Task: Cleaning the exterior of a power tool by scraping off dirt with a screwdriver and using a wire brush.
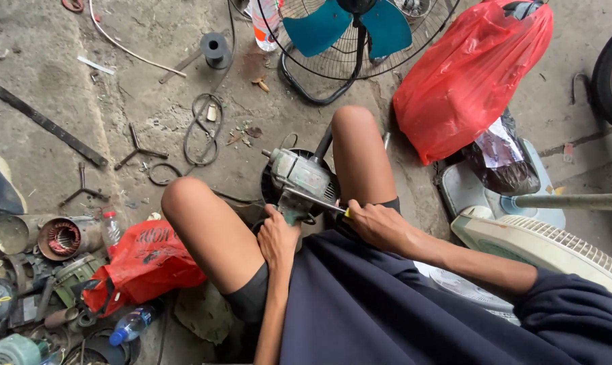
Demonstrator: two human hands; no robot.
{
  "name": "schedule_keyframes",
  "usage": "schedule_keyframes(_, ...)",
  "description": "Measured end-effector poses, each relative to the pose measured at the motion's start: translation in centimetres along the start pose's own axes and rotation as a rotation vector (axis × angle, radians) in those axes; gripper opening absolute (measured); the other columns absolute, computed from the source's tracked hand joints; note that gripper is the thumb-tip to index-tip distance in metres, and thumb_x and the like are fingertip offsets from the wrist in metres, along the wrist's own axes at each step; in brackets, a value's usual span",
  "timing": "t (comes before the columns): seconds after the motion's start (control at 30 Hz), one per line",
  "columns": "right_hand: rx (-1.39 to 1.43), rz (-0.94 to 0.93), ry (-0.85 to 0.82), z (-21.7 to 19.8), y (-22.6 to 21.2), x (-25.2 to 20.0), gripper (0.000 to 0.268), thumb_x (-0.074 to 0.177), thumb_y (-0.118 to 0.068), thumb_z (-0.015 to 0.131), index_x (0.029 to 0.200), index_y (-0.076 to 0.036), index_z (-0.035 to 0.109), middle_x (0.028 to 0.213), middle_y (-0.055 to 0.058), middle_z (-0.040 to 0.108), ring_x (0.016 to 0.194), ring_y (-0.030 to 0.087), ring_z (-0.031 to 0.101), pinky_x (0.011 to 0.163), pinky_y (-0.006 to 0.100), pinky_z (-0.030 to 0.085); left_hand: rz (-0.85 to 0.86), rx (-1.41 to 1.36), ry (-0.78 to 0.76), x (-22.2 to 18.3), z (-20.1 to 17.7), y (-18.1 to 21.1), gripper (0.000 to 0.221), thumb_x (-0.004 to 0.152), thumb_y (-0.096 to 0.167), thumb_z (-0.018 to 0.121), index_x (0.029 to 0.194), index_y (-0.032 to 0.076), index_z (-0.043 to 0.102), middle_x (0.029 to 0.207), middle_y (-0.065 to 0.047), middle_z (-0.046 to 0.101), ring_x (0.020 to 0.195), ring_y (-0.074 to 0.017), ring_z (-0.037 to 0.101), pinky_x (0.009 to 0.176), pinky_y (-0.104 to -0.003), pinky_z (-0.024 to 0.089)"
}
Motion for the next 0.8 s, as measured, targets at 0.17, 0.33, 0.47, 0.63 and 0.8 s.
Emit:
schedule_keyframes(0.17, 0.134, -0.122, 0.126, 1.1, -5.9, 9.2, 0.032, 0.121, -0.036, 0.049, 0.127, -0.004, 0.049, 0.097, 0.032, 0.077, 0.092, 0.060, 0.082, 0.076, 0.070, 0.067, 0.021, 0.017, 0.007, 0.5, -0.8, -0.3, 0.079, 0.089, 0.045, 0.092, 0.142, -0.005, 0.061, 0.070, -0.013, 0.078, 0.064, -0.0299, 0.082, 0.063, -0.043, 0.069)
schedule_keyframes(0.33, 0.104, -0.110, 0.064, -0.7, -3.1, 4.6, 0.037, 0.122, -0.037, 0.048, 0.134, -0.002, 0.051, 0.100, 0.033, 0.079, 0.096, 0.059, 0.084, 0.079, 0.067, 0.068, 0.008, -0.039, -0.035, 0.2, -2.2, 0.0, 0.079, 0.089, 0.041, 0.095, 0.141, -0.007, 0.061, 0.070, -0.017, 0.078, 0.063, -0.0332, 0.082, 0.061, -0.046, 0.068)
schedule_keyframes(0.47, 0.082, -0.023, -0.025, 0.0, -1.0, 1.5, 0.036, 0.123, -0.040, 0.048, 0.127, -0.005, 0.054, 0.099, 0.031, 0.078, 0.095, 0.058, 0.084, 0.077, 0.064, 0.069, 0.003, -0.041, -0.038, 0.6, -1.1, 0.1, 0.086, 0.090, 0.042, 0.092, 0.149, -0.010, 0.058, 0.074, -0.018, 0.080, 0.070, -0.0360, 0.084, 0.067, -0.049, 0.070)
schedule_keyframes(0.63, 0.331, -0.086, 0.022, 3.0, -4.1, 9.3, 0.051, 0.122, -0.037, 0.047, 0.144, 0.009, 0.051, 0.110, 0.043, 0.076, 0.102, 0.070, 0.079, 0.082, 0.075, 0.064, 0.023, -0.017, -0.031, 0.4, -1.3, 0.3, 0.091, 0.089, 0.044, 0.095, 0.151, -0.011, 0.058, 0.077, -0.018, 0.081, 0.072, -0.0346, 0.085, 0.069, -0.047, 0.071)
schedule_keyframes(0.8, 0.282, 0.016, -0.026, -0.1, -2.2, 4.8, 0.046, 0.118, -0.044, 0.054, 0.134, -0.001, 0.057, 0.110, 0.041, 0.079, 0.106, 0.066, 0.081, 0.086, 0.071, 0.067, 0.034, -0.045, -0.011, 0.2, -1.4, -0.4, 0.085, 0.090, 0.040, 0.092, 0.149, -0.013, 0.059, 0.071, -0.017, 0.077, 0.066, -0.0331, 0.083, 0.064, -0.044, 0.069)
Point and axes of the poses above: each hand's wrist, its own x-axis towards the middle knuckle, its own z-axis out of the palm, y = z × x, the point moved 3 cm from there along x, towards the middle knuckle
